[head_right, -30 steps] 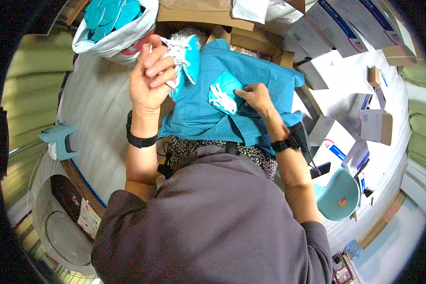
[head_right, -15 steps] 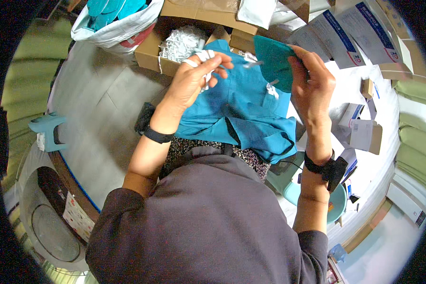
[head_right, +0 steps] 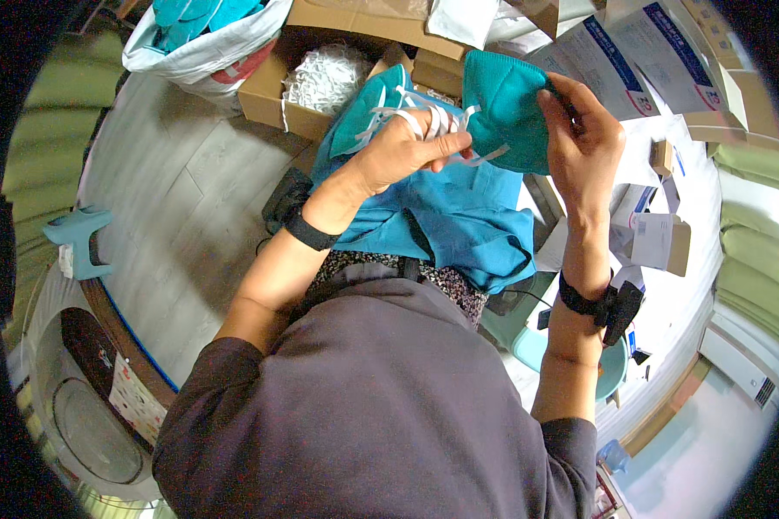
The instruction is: The recorder is sorting and untangling green face masks with white straps, then placing them into plastic sleeves and boxes.
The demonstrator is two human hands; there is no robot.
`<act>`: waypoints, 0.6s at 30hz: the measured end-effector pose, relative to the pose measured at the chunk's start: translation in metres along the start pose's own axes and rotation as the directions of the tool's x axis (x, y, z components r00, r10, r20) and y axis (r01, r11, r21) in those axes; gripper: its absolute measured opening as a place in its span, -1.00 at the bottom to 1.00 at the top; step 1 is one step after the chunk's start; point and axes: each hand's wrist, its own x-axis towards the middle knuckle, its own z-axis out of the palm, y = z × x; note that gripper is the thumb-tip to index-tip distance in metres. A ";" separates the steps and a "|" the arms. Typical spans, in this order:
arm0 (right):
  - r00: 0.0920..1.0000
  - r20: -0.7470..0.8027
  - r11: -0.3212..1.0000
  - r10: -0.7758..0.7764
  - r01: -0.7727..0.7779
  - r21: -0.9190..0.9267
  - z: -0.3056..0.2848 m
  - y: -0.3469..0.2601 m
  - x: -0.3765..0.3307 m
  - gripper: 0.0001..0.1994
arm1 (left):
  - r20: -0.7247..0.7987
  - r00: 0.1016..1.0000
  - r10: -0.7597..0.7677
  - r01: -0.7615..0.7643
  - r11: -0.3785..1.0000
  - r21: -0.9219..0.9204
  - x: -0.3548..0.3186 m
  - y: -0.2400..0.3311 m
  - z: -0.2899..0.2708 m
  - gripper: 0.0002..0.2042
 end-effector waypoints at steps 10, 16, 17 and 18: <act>0.987 0.016 0.984 0.158 -0.159 0.086 -0.006 0.027 0.007 -0.77 | 0.329 0.935 -0.132 0.135 0.991 0.012 -0.015 0.002 0.003 -0.64; 0.982 -0.026 0.981 0.186 -0.184 0.064 -0.027 0.065 0.009 -0.77 | 0.409 0.883 -0.229 0.279 0.958 -0.066 -0.031 -0.005 -0.009 -0.63; 0.980 -0.070 0.982 0.189 -0.186 0.042 -0.036 0.078 0.010 -0.77 | 0.424 0.874 -0.240 0.277 0.960 -0.028 -0.036 -0.002 -0.013 -0.64; 0.975 -0.111 0.982 0.191 -0.189 0.023 -0.047 0.092 0.010 -0.78 | 0.436 0.864 -0.252 0.275 0.961 0.010 -0.042 0.000 -0.018 -0.65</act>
